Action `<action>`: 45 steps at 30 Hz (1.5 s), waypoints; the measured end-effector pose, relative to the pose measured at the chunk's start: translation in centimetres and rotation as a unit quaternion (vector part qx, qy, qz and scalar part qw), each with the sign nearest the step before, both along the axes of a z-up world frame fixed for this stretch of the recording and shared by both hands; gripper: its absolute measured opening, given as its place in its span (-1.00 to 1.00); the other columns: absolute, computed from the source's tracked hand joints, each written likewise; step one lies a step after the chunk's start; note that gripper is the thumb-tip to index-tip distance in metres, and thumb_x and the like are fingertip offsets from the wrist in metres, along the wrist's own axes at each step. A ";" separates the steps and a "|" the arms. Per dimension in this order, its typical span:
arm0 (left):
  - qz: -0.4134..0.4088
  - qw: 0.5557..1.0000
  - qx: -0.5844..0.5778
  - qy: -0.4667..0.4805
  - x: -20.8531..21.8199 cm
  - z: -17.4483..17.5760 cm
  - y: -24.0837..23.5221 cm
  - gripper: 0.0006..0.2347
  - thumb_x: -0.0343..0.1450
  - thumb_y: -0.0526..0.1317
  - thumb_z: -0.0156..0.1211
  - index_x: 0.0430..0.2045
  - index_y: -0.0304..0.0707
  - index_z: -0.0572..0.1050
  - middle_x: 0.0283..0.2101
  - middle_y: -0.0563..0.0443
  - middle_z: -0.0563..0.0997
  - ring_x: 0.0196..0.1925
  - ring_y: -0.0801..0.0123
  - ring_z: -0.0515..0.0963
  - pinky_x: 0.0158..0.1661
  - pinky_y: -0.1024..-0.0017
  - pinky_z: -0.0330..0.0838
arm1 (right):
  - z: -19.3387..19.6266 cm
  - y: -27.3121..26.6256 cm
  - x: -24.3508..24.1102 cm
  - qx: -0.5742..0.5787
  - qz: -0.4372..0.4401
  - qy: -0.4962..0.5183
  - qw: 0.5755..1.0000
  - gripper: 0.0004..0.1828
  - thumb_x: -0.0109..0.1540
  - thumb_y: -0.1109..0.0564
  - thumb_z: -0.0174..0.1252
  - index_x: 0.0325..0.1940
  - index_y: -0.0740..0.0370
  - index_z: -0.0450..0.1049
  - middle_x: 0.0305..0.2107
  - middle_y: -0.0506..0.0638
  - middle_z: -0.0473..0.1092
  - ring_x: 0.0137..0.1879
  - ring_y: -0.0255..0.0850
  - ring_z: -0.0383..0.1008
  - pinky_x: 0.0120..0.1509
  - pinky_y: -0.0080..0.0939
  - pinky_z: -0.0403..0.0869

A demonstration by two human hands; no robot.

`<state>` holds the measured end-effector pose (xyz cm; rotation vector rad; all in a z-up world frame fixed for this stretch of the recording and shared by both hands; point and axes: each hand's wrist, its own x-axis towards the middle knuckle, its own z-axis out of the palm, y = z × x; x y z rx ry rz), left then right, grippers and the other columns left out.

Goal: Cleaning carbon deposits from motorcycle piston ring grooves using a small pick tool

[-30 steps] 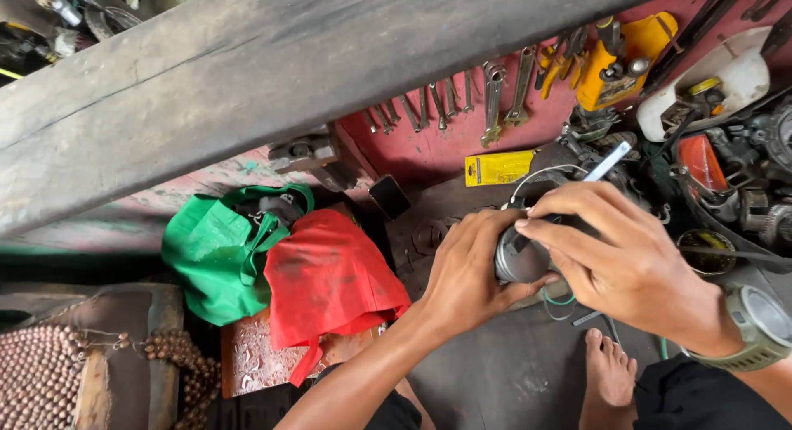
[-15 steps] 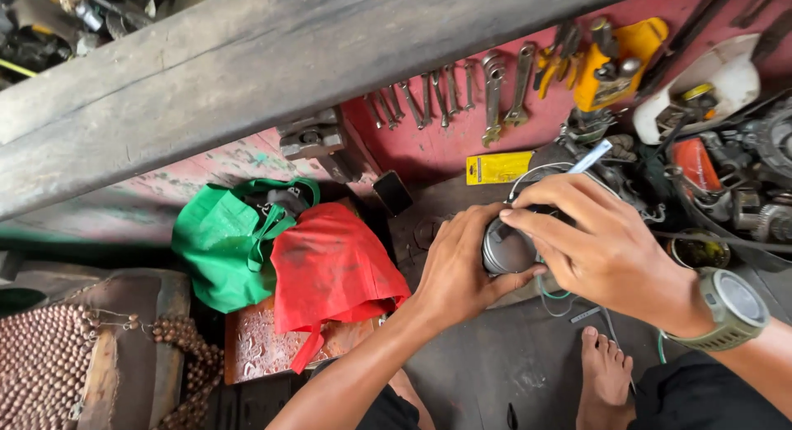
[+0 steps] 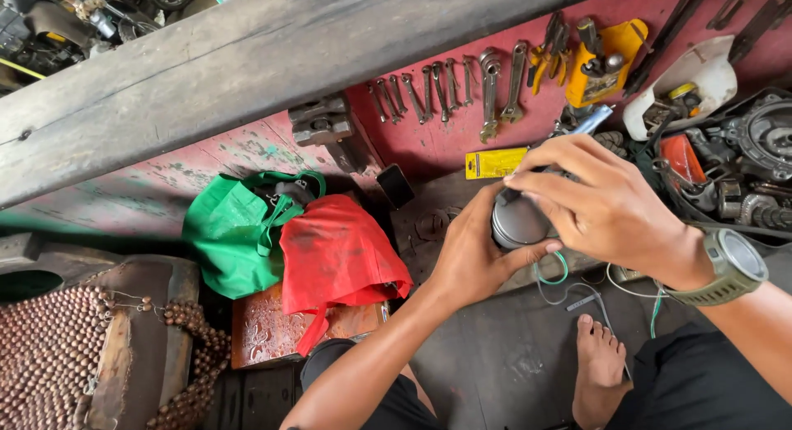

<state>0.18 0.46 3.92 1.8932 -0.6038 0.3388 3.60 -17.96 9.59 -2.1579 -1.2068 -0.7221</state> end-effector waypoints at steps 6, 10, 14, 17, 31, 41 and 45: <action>0.020 1.000 0.021 0.007 0.5 -3.1 0.4 -0.39 0.27 -0.14 0.43 0.17 -0.34 0.28 0.07 -0.15 0.55 0.07 0.10 0.60 0.12 0.25 0.48 | -1.2 1.0 -1.6 0.008 0.007 0.027 1.000 -0.59 -0.01 0.44 0.17 -0.09 0.28 0.56 -0.11 0.04 0.44 -0.02 -0.02 0.46 0.05 -0.08 0.48; 0.024 0.999 0.028 -0.005 0.5 -2.8 0.6 -0.39 0.25 -0.08 0.45 0.12 -0.35 0.30 -0.02 -0.14 0.57 0.00 0.08 0.62 0.06 0.24 0.50 | -1.7 0.6 -1.1 -0.003 -0.004 0.028 1.000 -0.63 0.04 0.45 0.17 -0.08 0.29 0.56 -0.10 0.05 0.44 -0.03 -0.02 0.46 0.04 -0.10 0.48; 0.031 0.998 0.036 -0.030 0.5 -3.4 0.8 -0.37 0.24 -0.14 0.48 0.16 -0.29 0.30 -0.01 -0.13 0.56 -0.02 0.06 0.61 0.06 0.23 0.49 | -1.4 1.1 -1.9 -0.011 -0.017 0.021 1.000 -0.68 0.08 0.44 0.24 -0.10 0.31 0.56 -0.11 0.05 0.44 -0.07 -0.04 0.44 0.01 -0.12 0.46; 0.030 0.998 0.037 -0.040 0.6 -3.7 0.7 -0.37 0.24 -0.17 0.48 0.18 -0.26 0.29 0.03 -0.13 0.56 -0.01 0.07 0.61 0.09 0.22 0.49 | -1.3 1.1 -2.3 -0.016 -0.007 0.015 1.000 -0.67 0.05 0.43 0.24 -0.11 0.30 0.56 -0.11 0.05 0.43 -0.05 -0.04 0.45 0.02 -0.12 0.47; 0.043 0.998 0.020 -0.043 0.5 -3.7 0.7 -0.41 0.25 -0.08 0.46 0.10 -0.32 0.33 -0.10 -0.12 0.57 -0.12 0.10 0.60 -0.03 0.26 0.50 | -2.1 1.4 -1.7 -0.002 -0.044 0.004 0.999 -0.66 0.05 0.45 0.22 -0.11 0.33 0.56 -0.13 0.09 0.46 -0.08 0.00 0.45 0.00 -0.09 0.46; 0.046 0.999 0.013 -0.024 0.1 -3.8 0.6 -0.39 0.23 -0.15 0.46 0.15 -0.28 0.31 0.02 -0.11 0.57 0.00 0.07 0.62 0.07 0.23 0.49 | -2.0 1.6 -2.4 -0.009 -0.039 0.018 0.999 -0.66 0.06 0.43 0.22 -0.09 0.30 0.56 -0.11 0.07 0.44 -0.05 -0.03 0.45 0.03 -0.10 0.46; 0.036 0.999 0.016 -0.015 0.0 -4.0 0.6 -0.37 0.23 -0.18 0.46 0.18 -0.28 0.30 0.04 -0.14 0.56 0.03 0.06 0.60 0.10 0.22 0.48 | -1.7 1.6 -2.9 -0.006 -0.028 0.018 0.999 -0.67 0.05 0.44 0.21 -0.12 0.30 0.55 -0.11 0.05 0.44 -0.02 -0.03 0.46 0.06 -0.09 0.47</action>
